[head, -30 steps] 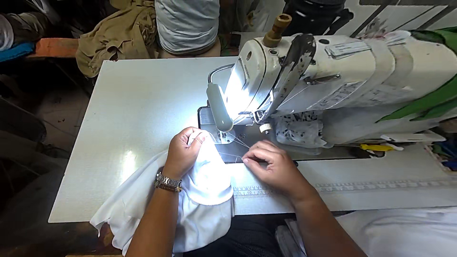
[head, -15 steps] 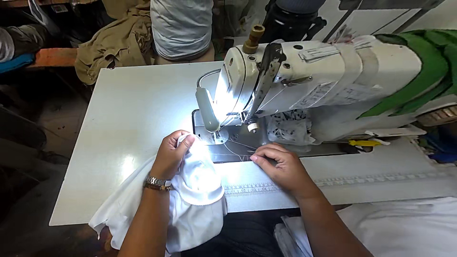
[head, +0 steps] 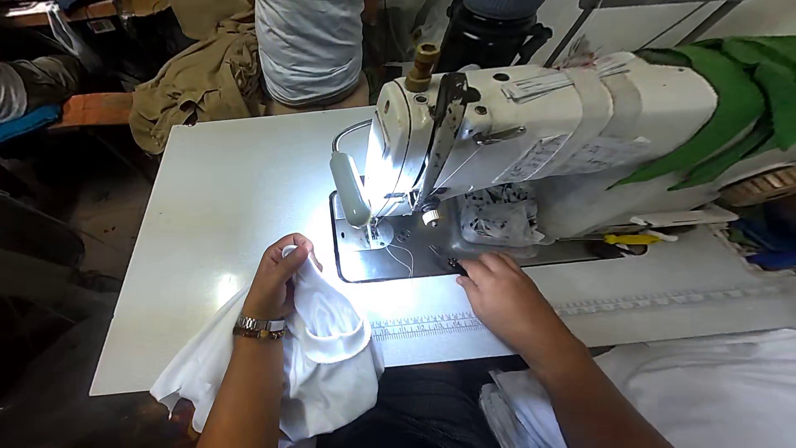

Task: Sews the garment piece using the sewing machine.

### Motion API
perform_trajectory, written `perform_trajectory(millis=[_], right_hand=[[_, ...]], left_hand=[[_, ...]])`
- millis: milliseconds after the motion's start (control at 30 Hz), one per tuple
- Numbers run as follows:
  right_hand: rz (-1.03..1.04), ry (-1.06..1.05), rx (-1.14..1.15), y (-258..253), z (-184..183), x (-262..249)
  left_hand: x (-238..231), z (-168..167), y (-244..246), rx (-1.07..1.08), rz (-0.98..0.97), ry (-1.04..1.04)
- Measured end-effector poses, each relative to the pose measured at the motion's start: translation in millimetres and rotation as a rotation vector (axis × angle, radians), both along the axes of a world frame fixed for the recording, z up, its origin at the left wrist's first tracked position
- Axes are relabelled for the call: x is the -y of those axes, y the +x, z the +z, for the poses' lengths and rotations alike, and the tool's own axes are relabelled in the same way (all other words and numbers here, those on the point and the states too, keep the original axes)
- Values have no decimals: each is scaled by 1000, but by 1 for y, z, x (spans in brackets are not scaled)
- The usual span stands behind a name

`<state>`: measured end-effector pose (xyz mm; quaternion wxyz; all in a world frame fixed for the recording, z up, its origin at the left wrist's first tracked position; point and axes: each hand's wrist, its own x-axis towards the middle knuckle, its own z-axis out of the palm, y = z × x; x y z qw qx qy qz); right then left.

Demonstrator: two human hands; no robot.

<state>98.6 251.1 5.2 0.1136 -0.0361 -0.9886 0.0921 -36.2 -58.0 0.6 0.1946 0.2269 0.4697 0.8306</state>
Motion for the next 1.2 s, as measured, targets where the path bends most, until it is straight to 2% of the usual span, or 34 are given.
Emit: perform_trajectory(millis=[100,233,333,433,633,933,1100,1200], right_hand=[[14,47,2,1,3,-2],[21,-268,-76,3,23,1],[119,-423,15,4,29,15],[181,-403,101,3,24,29],[243,-185,85,-8,14,52],[296,-126,68,-20,6,75],[317,-200,-13,-12,9,61],[184,-182,-27,-1,14,34]], left_hand=[[5,0,1,8,8,-1],[4,3,2,33,2,43],[5,3,2,36,4,39],[4,3,2,38,-7,55],[4,3,3,58,11,58],[4,3,2,43,3,53],[4,3,3,14,45,-7],[2,-3,-4,-63,48,-41]])
